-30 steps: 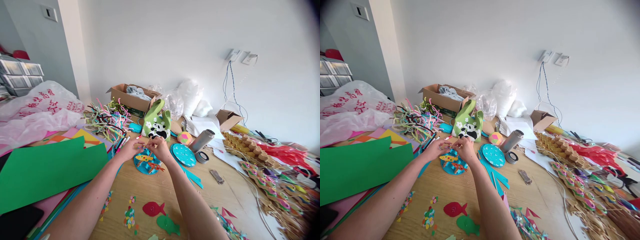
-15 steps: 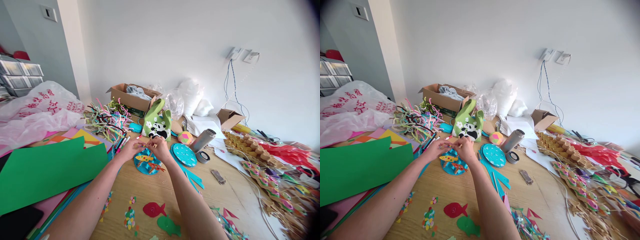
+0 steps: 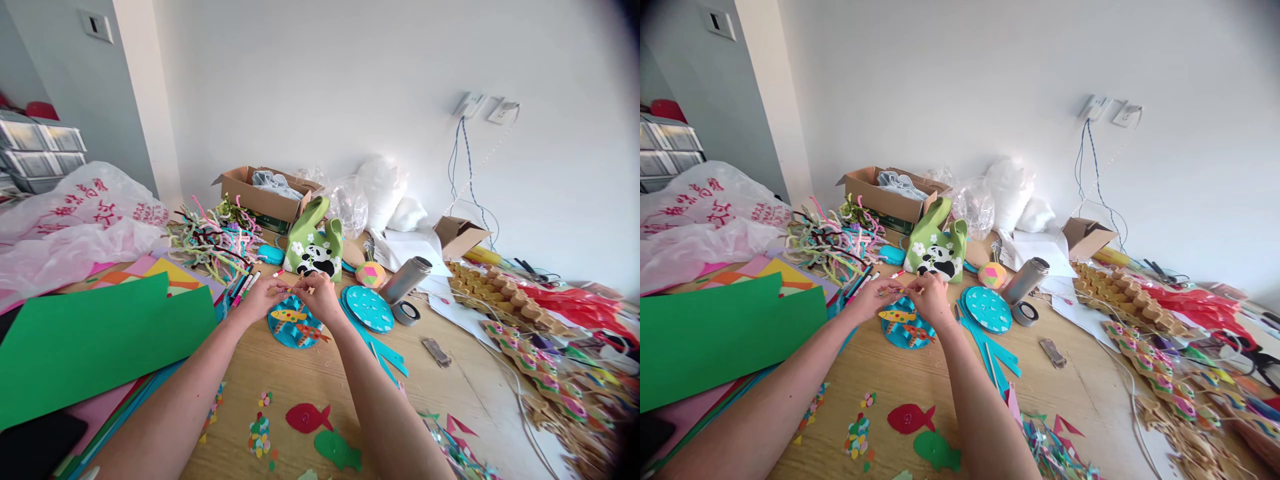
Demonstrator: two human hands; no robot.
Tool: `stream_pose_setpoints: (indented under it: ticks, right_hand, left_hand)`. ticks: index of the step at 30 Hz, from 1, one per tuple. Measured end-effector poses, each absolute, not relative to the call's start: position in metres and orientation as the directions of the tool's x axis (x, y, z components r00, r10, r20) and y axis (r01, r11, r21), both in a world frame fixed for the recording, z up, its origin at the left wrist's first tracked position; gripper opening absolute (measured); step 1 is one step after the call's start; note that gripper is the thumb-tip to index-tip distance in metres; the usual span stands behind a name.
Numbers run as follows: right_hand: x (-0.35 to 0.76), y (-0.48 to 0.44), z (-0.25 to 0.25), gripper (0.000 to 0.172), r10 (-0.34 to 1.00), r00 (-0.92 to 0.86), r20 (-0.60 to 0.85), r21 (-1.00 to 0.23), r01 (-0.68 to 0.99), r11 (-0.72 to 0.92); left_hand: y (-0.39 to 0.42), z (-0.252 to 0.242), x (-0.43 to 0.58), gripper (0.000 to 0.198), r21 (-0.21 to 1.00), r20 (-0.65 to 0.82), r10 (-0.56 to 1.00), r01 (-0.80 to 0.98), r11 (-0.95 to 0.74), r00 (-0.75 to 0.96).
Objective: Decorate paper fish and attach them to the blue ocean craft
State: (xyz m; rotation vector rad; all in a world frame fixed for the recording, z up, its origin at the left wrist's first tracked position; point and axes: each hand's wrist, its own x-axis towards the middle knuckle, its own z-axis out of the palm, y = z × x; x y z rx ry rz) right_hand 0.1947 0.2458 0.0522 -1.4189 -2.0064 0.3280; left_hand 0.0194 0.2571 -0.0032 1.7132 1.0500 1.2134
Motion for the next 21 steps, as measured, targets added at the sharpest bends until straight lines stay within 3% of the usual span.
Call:
stream_pose_setpoints:
  ticks: [21]
  right_hand:
    - [0.1927, 0.2457, 0.0510, 0.009, 0.918, -0.202, 0.340, -0.534, 0.762, 0.366]
  left_hand:
    - [0.2544, 0.0028, 0.0201, 0.035, 0.922, 0.311, 0.933, 0.182, -0.342, 0.181]
